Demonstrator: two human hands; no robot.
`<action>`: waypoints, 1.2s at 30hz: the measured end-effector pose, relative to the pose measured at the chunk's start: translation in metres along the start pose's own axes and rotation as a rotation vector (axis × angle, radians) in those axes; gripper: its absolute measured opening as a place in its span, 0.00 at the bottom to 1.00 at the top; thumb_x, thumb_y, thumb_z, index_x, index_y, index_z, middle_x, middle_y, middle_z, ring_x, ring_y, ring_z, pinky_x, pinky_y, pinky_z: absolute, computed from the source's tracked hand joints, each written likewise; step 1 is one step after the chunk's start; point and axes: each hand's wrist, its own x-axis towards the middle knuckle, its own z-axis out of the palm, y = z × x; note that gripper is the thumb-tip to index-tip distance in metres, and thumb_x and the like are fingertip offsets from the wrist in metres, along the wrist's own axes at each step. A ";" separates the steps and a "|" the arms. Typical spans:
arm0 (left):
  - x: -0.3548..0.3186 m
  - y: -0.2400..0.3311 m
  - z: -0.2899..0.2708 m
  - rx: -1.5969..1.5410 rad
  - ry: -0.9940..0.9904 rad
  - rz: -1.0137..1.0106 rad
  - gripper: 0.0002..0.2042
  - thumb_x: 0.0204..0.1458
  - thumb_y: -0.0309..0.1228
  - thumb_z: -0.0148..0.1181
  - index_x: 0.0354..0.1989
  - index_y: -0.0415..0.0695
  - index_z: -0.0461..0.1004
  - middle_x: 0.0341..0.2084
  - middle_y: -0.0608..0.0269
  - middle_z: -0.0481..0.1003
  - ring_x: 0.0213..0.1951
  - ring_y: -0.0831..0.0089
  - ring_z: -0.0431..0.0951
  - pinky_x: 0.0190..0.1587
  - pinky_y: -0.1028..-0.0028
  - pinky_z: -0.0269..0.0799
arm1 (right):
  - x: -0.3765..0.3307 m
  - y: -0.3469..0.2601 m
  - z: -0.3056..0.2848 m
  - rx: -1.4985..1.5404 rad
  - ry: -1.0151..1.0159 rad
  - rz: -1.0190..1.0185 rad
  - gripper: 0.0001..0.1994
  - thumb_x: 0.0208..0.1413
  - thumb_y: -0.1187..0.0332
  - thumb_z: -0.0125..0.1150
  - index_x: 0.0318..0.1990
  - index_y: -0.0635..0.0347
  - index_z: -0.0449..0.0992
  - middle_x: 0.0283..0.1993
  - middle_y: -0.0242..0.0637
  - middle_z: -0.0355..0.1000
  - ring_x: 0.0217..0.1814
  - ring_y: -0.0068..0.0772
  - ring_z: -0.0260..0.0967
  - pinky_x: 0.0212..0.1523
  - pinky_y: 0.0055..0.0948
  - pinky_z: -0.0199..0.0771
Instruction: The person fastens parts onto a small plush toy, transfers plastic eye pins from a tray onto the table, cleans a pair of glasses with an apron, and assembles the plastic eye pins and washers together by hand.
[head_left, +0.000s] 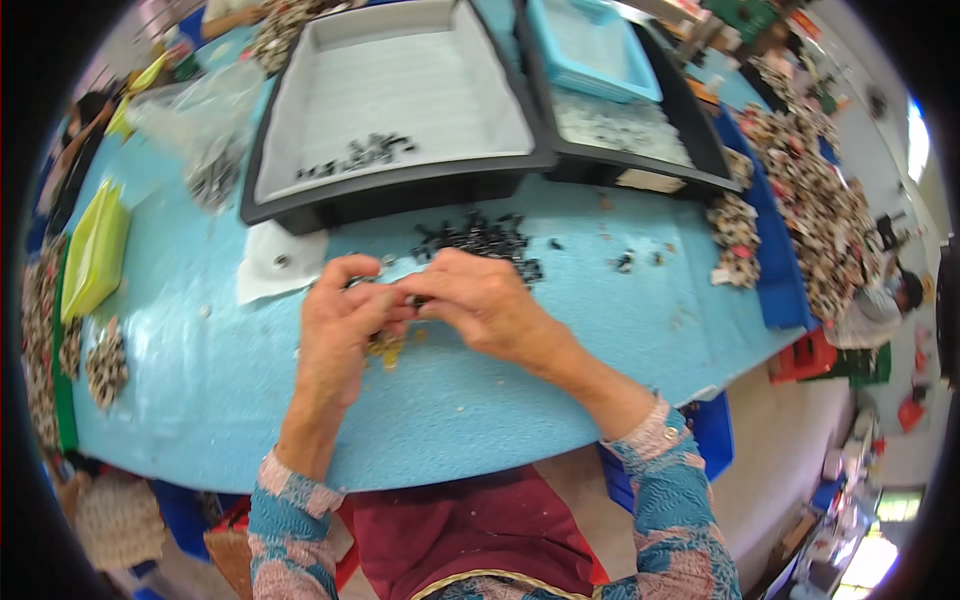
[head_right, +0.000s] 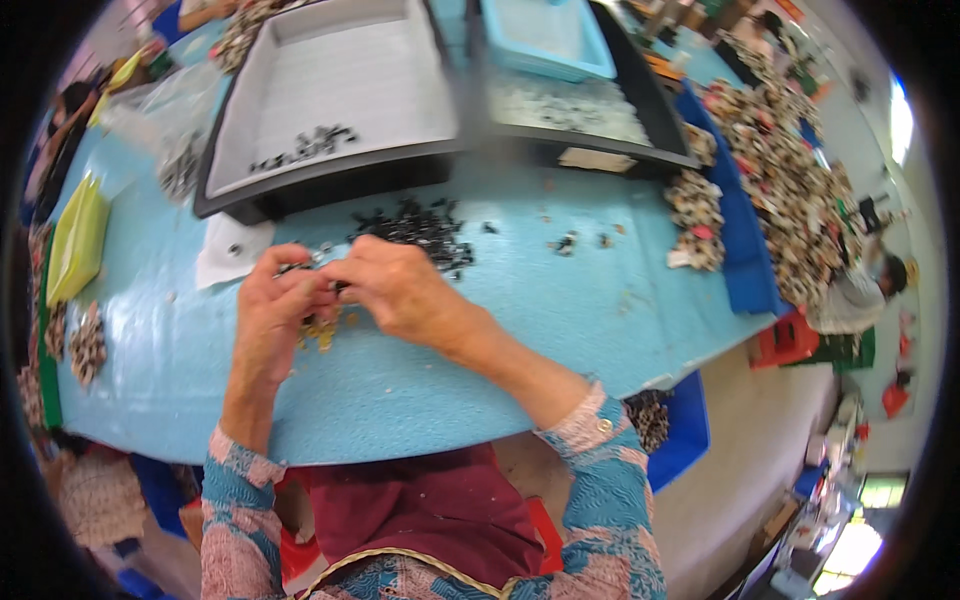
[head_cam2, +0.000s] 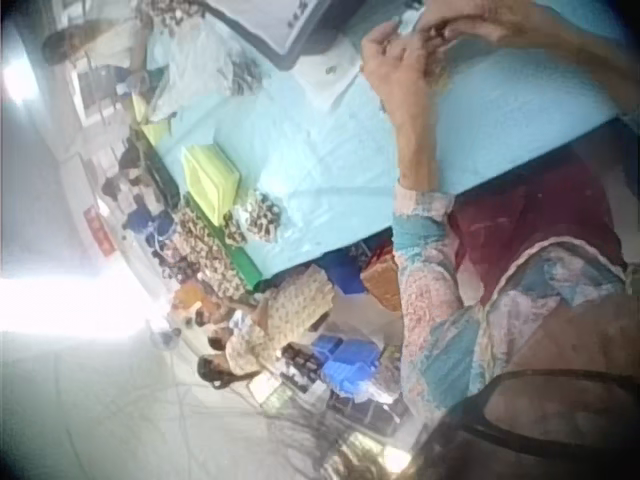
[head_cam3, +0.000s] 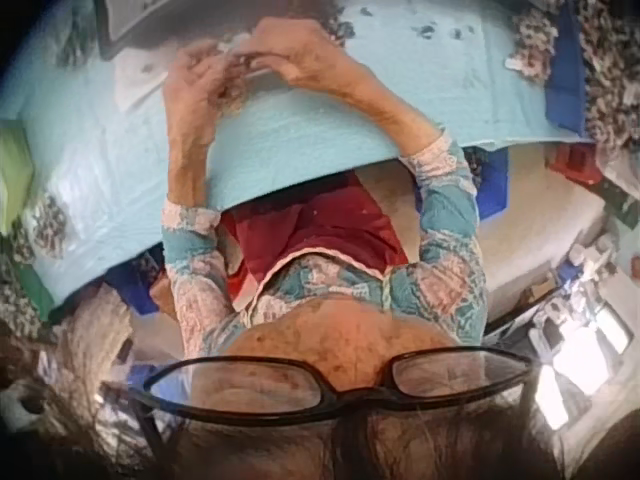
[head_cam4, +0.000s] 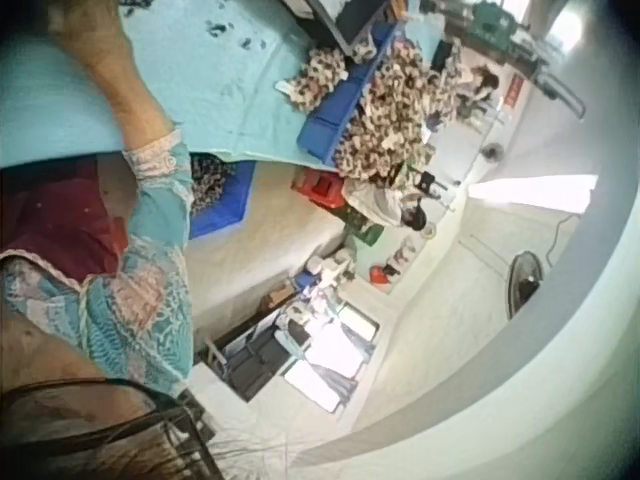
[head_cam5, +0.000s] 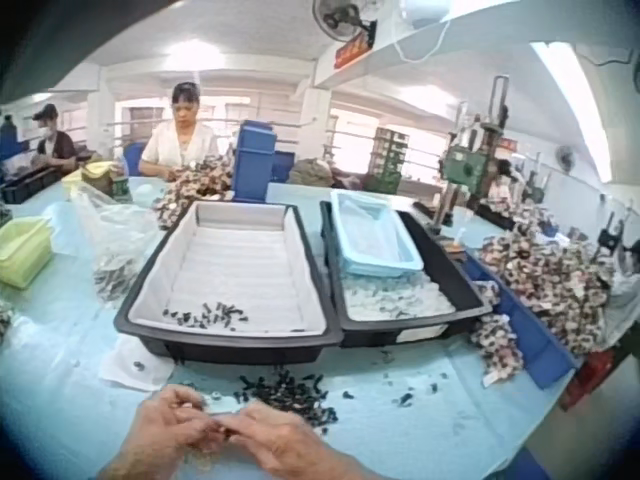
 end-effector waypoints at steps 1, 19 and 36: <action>0.000 0.003 0.000 -0.028 0.006 -0.003 0.15 0.49 0.21 0.57 0.45 0.38 0.62 0.28 0.56 0.76 0.28 0.73 0.78 0.30 0.80 0.71 | 0.001 -0.001 0.000 0.012 0.013 -0.024 0.13 0.43 0.78 0.61 0.40 0.62 0.76 0.32 0.40 0.71 0.32 0.36 0.70 0.32 0.28 0.70; 0.006 0.010 -0.006 0.128 0.196 0.358 0.12 0.51 0.24 0.56 0.44 0.38 0.66 0.24 0.64 0.75 0.24 0.78 0.75 0.27 0.83 0.66 | -0.003 -0.009 -0.017 0.438 -0.069 0.505 0.04 0.54 0.76 0.52 0.37 0.64 0.69 0.24 0.31 0.70 0.24 0.15 0.65 0.24 0.18 0.68; 0.011 0.009 -0.013 0.416 0.400 0.594 0.08 0.47 0.22 0.61 0.35 0.41 0.71 0.24 0.67 0.74 0.27 0.83 0.72 0.32 0.83 0.69 | -0.055 0.024 -0.115 -0.932 -0.032 0.356 0.07 0.46 0.73 0.61 0.34 0.59 0.76 0.26 0.41 0.72 0.29 0.42 0.72 0.34 0.36 0.70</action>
